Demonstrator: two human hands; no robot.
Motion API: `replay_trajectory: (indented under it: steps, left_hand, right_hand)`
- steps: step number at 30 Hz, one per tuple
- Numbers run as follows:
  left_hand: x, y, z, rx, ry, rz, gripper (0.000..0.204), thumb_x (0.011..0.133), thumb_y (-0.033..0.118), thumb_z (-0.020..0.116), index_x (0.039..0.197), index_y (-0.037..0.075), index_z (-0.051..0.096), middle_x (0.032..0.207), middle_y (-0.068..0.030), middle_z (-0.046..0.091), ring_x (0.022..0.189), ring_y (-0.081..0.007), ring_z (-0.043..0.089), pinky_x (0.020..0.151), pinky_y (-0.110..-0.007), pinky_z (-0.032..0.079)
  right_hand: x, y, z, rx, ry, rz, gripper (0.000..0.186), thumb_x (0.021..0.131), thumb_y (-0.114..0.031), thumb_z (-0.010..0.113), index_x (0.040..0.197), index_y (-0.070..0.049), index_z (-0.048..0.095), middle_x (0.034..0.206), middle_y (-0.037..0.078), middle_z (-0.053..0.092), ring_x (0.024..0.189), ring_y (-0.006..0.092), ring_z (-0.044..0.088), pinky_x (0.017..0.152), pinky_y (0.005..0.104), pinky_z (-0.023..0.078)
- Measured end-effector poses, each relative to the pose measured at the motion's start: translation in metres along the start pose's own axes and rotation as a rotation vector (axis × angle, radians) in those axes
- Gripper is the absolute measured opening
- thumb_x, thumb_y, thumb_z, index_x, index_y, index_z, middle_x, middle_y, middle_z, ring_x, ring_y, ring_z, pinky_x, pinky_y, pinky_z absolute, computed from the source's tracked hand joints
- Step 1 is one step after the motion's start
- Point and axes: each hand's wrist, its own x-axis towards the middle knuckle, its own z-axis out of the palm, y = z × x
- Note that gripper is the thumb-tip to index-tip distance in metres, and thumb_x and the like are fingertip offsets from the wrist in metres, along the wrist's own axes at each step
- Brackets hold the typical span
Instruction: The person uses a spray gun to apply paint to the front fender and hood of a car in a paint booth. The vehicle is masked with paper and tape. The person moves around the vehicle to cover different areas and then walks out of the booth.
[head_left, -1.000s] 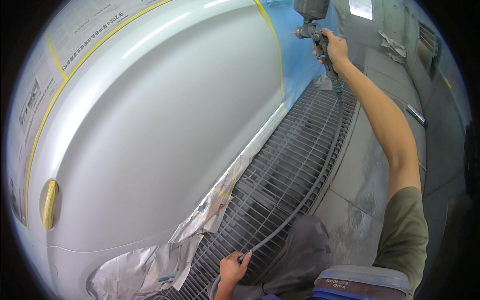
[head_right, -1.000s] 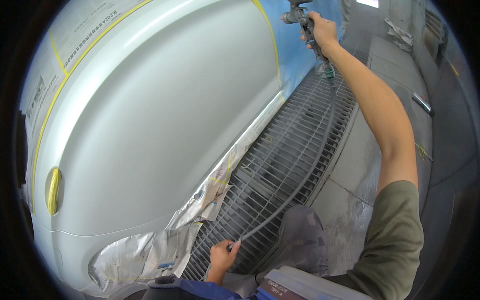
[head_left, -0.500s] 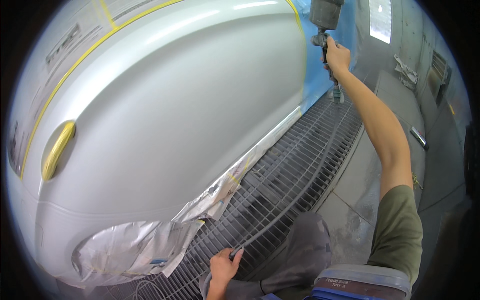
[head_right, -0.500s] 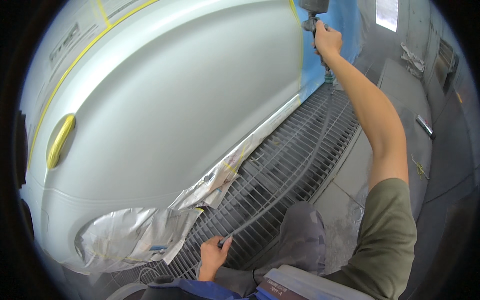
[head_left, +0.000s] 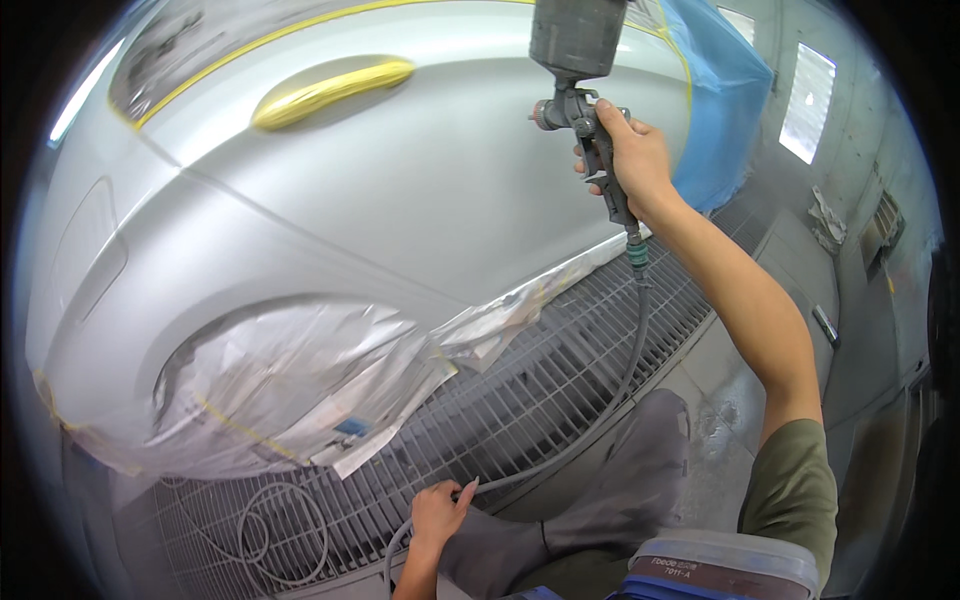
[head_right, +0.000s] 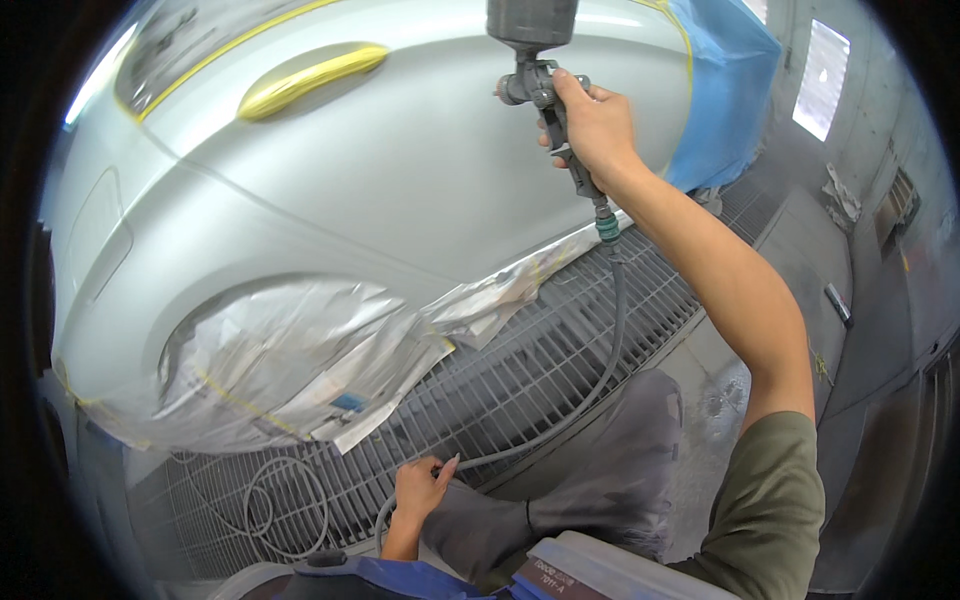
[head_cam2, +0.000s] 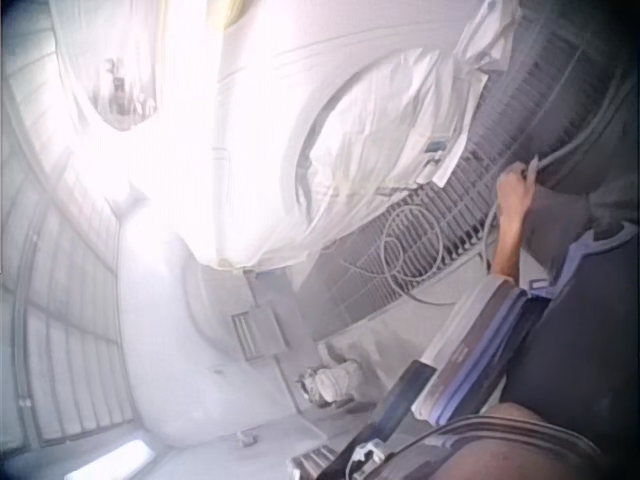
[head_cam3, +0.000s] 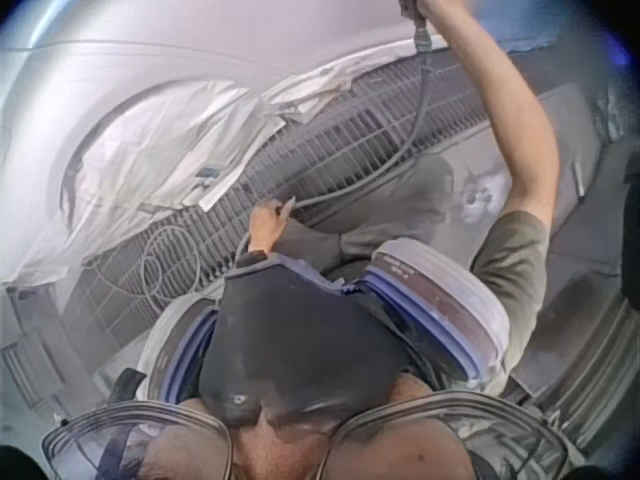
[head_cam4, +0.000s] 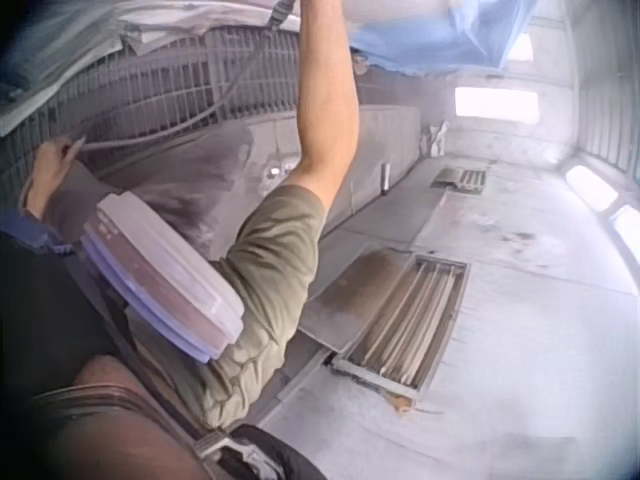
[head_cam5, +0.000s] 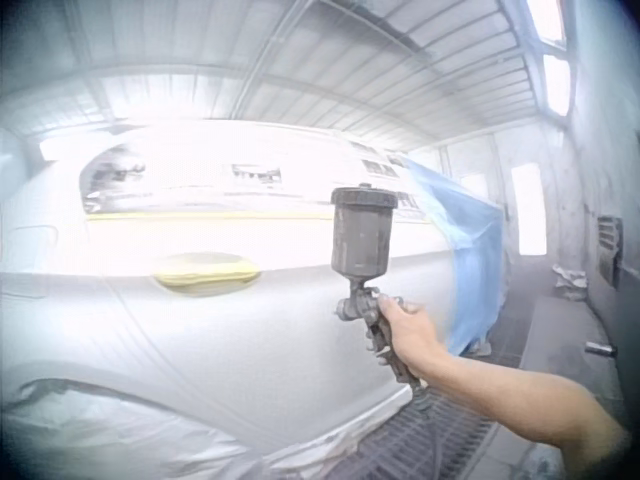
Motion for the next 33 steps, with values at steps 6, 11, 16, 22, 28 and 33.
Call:
replay_trajectory:
  steps: [6, 11, 16, 22, 28, 33]
  left_hand:
    - [-0.052, -0.043, -0.021, -0.037, 0.037, -0.075, 0.041, 0.086, 0.043, 0.074, 0.074, 0.003, 0.072, 0.067, -0.0159, 0.067, 0.065, -0.0368, 0.067, 0.06, -0.044, 0.052]
    - [-0.073, -0.052, -0.029, -0.069, 0.076, -0.131, 0.042, 0.086, 0.044, 0.075, 0.074, 0.004, 0.072, 0.065, -0.0162, 0.066, 0.065, -0.0373, 0.066, 0.061, -0.045, 0.052]
    - [-0.076, -0.045, -0.031, -0.041, 0.075, -0.157, 0.043, 0.087, 0.045, 0.074, 0.076, 0.003, 0.073, 0.065, -0.0169, 0.066, 0.066, -0.0376, 0.067, 0.062, -0.045, 0.052]
    - [-0.057, -0.024, -0.026, 0.007, 0.037, -0.126, 0.043, 0.088, 0.044, 0.073, 0.076, 0.003, 0.073, 0.065, -0.0179, 0.066, 0.064, -0.0379, 0.067, 0.061, -0.045, 0.053]
    - [0.0, 0.023, -0.009, 0.123, -0.092, -0.116, 0.044, 0.089, 0.044, 0.073, 0.076, 0.002, 0.073, 0.062, -0.0181, 0.065, 0.062, -0.0385, 0.067, 0.059, -0.045, 0.053]
    - [0.062, 0.072, 0.006, 0.167, -0.213, -0.108, 0.048, 0.091, 0.044, 0.07, 0.071, 0.001, 0.07, 0.056, -0.0178, 0.06, 0.054, -0.038, 0.062, 0.055, -0.045, 0.05]
  right_hand:
    - [-0.077, -0.047, 0.109, 0.034, -0.204, -0.044, 0.045, 0.099, -0.051, 0.057, 0.1, -0.006, 0.065, 0.082, 0.01, 0.07, 0.066, 0.0155, 0.069, 0.047, 0.0293, 0.053]
    - [-0.104, -0.075, 0.175, 0.119, -0.389, -0.051, 0.046, 0.1, -0.049, 0.056, 0.102, -0.004, 0.064, 0.085, 0.012, 0.071, 0.071, 0.0186, 0.072, 0.049, 0.0309, 0.055]
    - [-0.091, -0.074, 0.199, 0.237, -0.464, -0.062, 0.047, 0.1, -0.047, 0.055, 0.101, -0.001, 0.065, 0.088, 0.015, 0.072, 0.07, 0.0213, 0.073, 0.045, 0.03, 0.054]
    - [-0.034, -0.037, 0.122, 0.176, -0.299, -0.023, 0.046, 0.099, -0.046, 0.053, 0.095, -0.001, 0.065, 0.079, 0.013, 0.07, 0.065, 0.0184, 0.07, 0.042, 0.0289, 0.051]
    - [0.044, 0.021, -0.007, 0.191, -0.121, 0.005, 0.042, 0.098, -0.043, 0.052, 0.092, -0.004, 0.065, 0.077, 0.011, 0.069, 0.063, 0.016, 0.067, 0.044, 0.0279, 0.05]
    - [0.116, 0.065, -0.119, 0.246, 0.014, 0.061, 0.04, 0.1, -0.041, 0.052, 0.089, -0.004, 0.065, 0.074, 0.01, 0.067, 0.062, 0.0152, 0.066, 0.043, 0.028, 0.049]
